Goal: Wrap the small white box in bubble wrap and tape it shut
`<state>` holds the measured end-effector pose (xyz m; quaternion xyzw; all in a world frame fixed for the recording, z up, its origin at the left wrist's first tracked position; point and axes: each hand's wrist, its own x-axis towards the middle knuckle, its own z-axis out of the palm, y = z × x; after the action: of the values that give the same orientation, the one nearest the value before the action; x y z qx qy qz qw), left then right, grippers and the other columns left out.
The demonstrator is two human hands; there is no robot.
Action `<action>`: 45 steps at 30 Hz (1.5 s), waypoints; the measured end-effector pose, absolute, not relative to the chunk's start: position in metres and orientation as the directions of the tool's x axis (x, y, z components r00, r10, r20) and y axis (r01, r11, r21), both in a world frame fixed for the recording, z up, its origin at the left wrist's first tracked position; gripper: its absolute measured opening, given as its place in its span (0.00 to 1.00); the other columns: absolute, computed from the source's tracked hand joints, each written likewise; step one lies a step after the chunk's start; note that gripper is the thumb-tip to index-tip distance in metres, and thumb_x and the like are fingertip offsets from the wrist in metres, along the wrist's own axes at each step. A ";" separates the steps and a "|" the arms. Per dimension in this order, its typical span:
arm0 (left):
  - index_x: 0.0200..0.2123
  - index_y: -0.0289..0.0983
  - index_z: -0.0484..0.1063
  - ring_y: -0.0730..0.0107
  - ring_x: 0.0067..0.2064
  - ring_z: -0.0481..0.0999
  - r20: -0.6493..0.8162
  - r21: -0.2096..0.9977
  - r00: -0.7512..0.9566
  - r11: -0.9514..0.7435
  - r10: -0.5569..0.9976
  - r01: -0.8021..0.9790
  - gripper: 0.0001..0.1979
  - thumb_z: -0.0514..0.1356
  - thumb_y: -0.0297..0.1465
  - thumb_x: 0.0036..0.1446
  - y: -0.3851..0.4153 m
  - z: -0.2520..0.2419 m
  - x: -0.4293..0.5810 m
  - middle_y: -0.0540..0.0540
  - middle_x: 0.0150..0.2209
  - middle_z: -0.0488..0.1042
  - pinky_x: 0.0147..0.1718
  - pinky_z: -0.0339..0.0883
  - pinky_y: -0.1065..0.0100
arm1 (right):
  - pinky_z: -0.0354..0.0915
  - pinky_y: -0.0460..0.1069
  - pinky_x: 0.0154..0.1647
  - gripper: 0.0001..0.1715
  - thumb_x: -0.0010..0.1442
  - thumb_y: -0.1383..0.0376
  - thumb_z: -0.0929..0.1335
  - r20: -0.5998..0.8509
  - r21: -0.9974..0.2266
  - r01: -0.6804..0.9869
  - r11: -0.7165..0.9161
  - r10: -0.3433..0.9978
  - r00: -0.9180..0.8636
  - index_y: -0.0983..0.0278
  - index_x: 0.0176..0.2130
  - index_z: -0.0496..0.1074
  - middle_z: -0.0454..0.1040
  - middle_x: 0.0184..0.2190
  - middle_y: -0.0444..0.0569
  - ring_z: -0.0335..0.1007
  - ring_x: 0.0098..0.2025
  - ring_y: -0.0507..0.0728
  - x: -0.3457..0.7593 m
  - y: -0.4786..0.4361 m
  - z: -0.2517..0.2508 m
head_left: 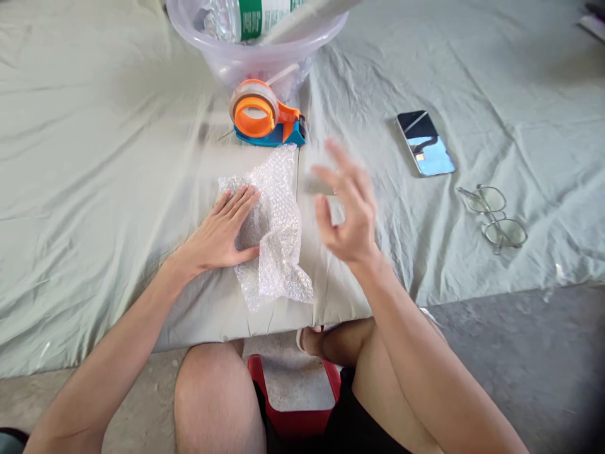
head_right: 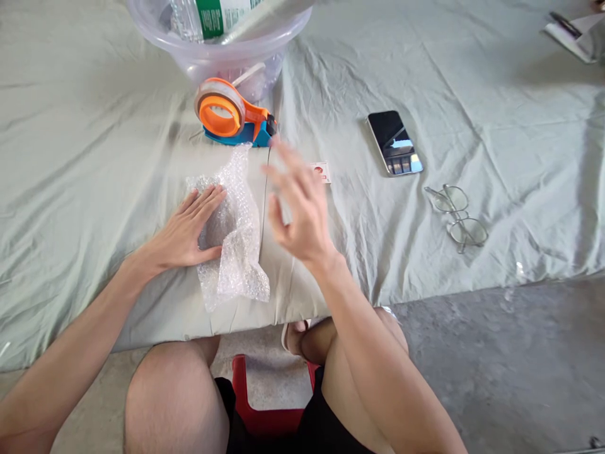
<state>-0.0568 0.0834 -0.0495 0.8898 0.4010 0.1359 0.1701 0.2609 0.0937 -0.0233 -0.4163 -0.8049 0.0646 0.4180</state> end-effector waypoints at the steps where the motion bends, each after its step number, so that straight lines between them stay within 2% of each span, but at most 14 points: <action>1: 0.90 0.40 0.38 0.36 0.91 0.45 0.110 0.422 0.642 -0.620 0.759 0.661 0.56 0.66 0.55 0.77 0.084 -0.050 -0.057 0.32 0.90 0.46 0.90 0.39 0.35 | 0.69 0.73 0.79 0.29 0.82 0.62 0.63 0.624 -0.424 0.516 0.744 0.653 -0.429 0.49 0.75 0.74 0.75 0.79 0.52 0.72 0.81 0.71 0.254 0.088 -0.020; 4: 0.90 0.40 0.39 0.35 0.91 0.46 0.112 0.450 0.633 -0.607 0.766 0.655 0.58 0.65 0.60 0.77 0.085 -0.050 -0.056 0.32 0.90 0.47 0.90 0.41 0.35 | 0.71 0.67 0.70 0.21 0.84 0.57 0.64 0.486 -0.425 0.386 0.818 0.567 -0.665 0.56 0.63 0.83 0.90 0.61 0.53 0.88 0.61 0.67 0.242 0.077 -0.016; 7: 0.90 0.39 0.41 0.33 0.90 0.46 0.093 0.453 0.616 -0.585 0.782 0.673 0.61 0.68 0.63 0.74 0.087 -0.049 -0.056 0.31 0.90 0.47 0.89 0.42 0.35 | 0.65 0.67 0.70 0.23 0.86 0.50 0.66 0.317 -0.455 0.532 0.714 0.688 -0.652 0.60 0.54 0.85 0.91 0.54 0.54 0.88 0.53 0.66 0.246 0.076 -0.017; 10: 0.90 0.39 0.45 0.32 0.90 0.46 0.078 0.451 0.611 -0.574 0.788 0.683 0.64 0.71 0.66 0.70 0.089 -0.048 -0.059 0.31 0.90 0.47 0.89 0.43 0.34 | 0.63 0.67 0.72 0.19 0.79 0.50 0.76 0.187 -0.465 0.622 0.631 0.756 -0.627 0.60 0.57 0.85 0.88 0.59 0.56 0.86 0.58 0.67 0.258 0.079 -0.018; 12: 0.89 0.40 0.50 0.32 0.90 0.46 0.081 0.454 0.608 -0.573 0.789 0.683 0.63 0.71 0.68 0.69 0.090 -0.047 -0.061 0.32 0.90 0.47 0.89 0.44 0.33 | 0.65 0.67 0.75 0.24 0.71 0.54 0.83 0.114 -0.476 0.640 0.603 0.765 -0.634 0.59 0.60 0.83 0.84 0.66 0.57 0.82 0.65 0.69 0.266 0.080 -0.018; 16: 0.86 0.47 0.60 0.36 0.91 0.46 0.101 0.450 0.612 -0.584 0.785 0.675 0.52 0.71 0.64 0.72 0.091 -0.042 -0.061 0.38 0.90 0.50 0.88 0.45 0.33 | 0.59 0.71 0.84 0.32 0.68 0.63 0.84 0.085 -0.513 0.615 0.598 0.749 -0.657 0.55 0.66 0.78 0.77 0.77 0.55 0.74 0.77 0.70 0.280 0.079 -0.014; 19: 0.83 0.50 0.67 0.39 0.90 0.49 0.112 0.434 0.621 -0.600 0.776 0.672 0.41 0.70 0.57 0.77 0.089 -0.039 -0.058 0.41 0.88 0.55 0.87 0.49 0.34 | 0.59 0.72 0.83 0.30 0.71 0.58 0.83 0.239 -0.501 0.574 0.648 0.741 -0.628 0.54 0.66 0.78 0.78 0.74 0.56 0.75 0.75 0.71 0.281 0.073 -0.010; 22: 0.81 0.50 0.72 0.39 0.89 0.53 0.095 0.446 0.620 -0.590 0.779 0.673 0.35 0.67 0.55 0.80 0.088 -0.037 -0.056 0.41 0.87 0.60 0.85 0.54 0.35 | 0.68 0.67 0.74 0.21 0.69 0.55 0.85 0.232 -0.502 0.548 0.670 0.714 -0.661 0.56 0.55 0.82 0.83 0.65 0.55 0.79 0.66 0.70 0.275 0.066 -0.010; 27: 0.84 0.48 0.67 0.40 0.89 0.55 -0.002 0.513 0.590 -0.506 0.807 0.694 0.45 0.59 0.68 0.77 0.089 -0.031 -0.057 0.41 0.86 0.60 0.85 0.54 0.37 | 0.71 0.64 0.69 0.05 0.73 0.69 0.77 0.071 -0.534 0.583 0.612 0.720 -0.691 0.58 0.45 0.82 0.84 0.63 0.53 0.81 0.64 0.67 0.272 0.062 -0.016; 31: 0.85 0.48 0.65 0.40 0.90 0.52 -0.041 0.570 0.569 -0.449 0.821 0.689 0.54 0.57 0.76 0.71 0.091 -0.025 -0.059 0.42 0.86 0.61 0.87 0.50 0.36 | 0.71 0.66 0.70 0.17 0.74 0.76 0.68 0.081 -0.591 0.539 0.600 0.708 -0.701 0.59 0.35 0.78 0.86 0.63 0.51 0.83 0.63 0.65 0.283 0.065 -0.014; 37: 0.83 0.49 0.69 0.39 0.90 0.49 -0.057 0.613 0.564 -0.416 0.824 0.671 0.59 0.58 0.80 0.64 0.095 -0.026 -0.062 0.43 0.87 0.60 0.88 0.46 0.35 | 0.61 0.71 0.85 0.16 0.72 0.73 0.69 0.012 -0.664 0.534 0.523 0.722 -0.692 0.58 0.34 0.79 0.86 0.69 0.47 0.85 0.69 0.65 0.303 0.070 -0.008; 41: 0.79 0.49 0.74 0.38 0.89 0.54 0.036 0.584 0.566 -0.477 0.823 0.657 0.49 0.58 0.75 0.71 0.095 -0.028 -0.062 0.41 0.86 0.63 0.86 0.52 0.34 | 0.60 0.71 0.87 0.17 0.73 0.73 0.67 -0.008 -0.659 0.555 0.507 0.734 -0.679 0.58 0.36 0.80 0.85 0.70 0.47 0.85 0.70 0.64 0.307 0.069 -0.007; 43: 0.72 0.49 0.80 0.41 0.83 0.68 0.195 0.536 0.535 -0.546 0.822 0.644 0.36 0.60 0.66 0.78 0.091 -0.025 -0.058 0.39 0.79 0.74 0.81 0.62 0.38 | 0.62 0.73 0.86 0.15 0.75 0.71 0.67 0.053 -0.647 0.553 0.525 0.755 -0.654 0.57 0.43 0.84 0.83 0.73 0.50 0.82 0.73 0.66 0.307 0.067 -0.006; 45: 0.58 0.47 0.85 0.48 0.67 0.83 0.390 0.475 0.482 -0.620 0.785 0.625 0.23 0.64 0.57 0.81 0.082 -0.019 -0.051 0.41 0.63 0.86 0.71 0.73 0.45 | 0.65 0.74 0.83 0.11 0.78 0.65 0.70 0.135 -0.642 0.548 0.536 0.783 -0.607 0.56 0.54 0.84 0.80 0.75 0.53 0.78 0.76 0.69 0.305 0.064 -0.004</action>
<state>-0.0507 0.0818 -0.0188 0.8501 0.4147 0.2953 0.1351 0.3054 0.0635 -0.0044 -0.3909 -0.8511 0.2815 0.2087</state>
